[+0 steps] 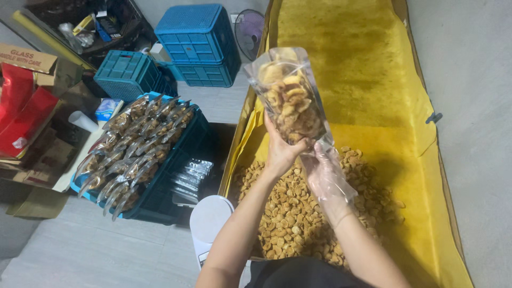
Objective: The person scoops cashews from a large yellow-lined tray into clear plastic bags, weighs each bag on a digital scale, and places the filled bags into a blue crate. The process is repeated continuously throughout the clip.
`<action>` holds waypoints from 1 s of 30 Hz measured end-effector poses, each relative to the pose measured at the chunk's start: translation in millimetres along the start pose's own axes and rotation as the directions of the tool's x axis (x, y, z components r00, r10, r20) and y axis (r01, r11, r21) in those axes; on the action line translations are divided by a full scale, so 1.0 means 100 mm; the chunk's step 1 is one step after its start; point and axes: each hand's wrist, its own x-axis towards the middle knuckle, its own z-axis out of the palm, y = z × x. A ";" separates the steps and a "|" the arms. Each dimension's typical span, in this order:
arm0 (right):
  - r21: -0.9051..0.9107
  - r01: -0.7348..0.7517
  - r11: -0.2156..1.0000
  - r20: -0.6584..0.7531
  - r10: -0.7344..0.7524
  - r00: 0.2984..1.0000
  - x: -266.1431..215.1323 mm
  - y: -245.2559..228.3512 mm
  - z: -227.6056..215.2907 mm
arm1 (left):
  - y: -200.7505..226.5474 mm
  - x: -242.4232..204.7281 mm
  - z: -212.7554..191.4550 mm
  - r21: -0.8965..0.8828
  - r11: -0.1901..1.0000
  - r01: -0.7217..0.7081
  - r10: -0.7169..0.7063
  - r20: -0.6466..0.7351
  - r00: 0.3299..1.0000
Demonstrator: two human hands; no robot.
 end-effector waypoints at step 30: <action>0.073 -0.023 0.997 -0.119 0.032 0.992 -0.39 0.10 -2.27 | 0.64 0.43 -0.13 0.158 0.901 0.403 -0.429 0.457 0.780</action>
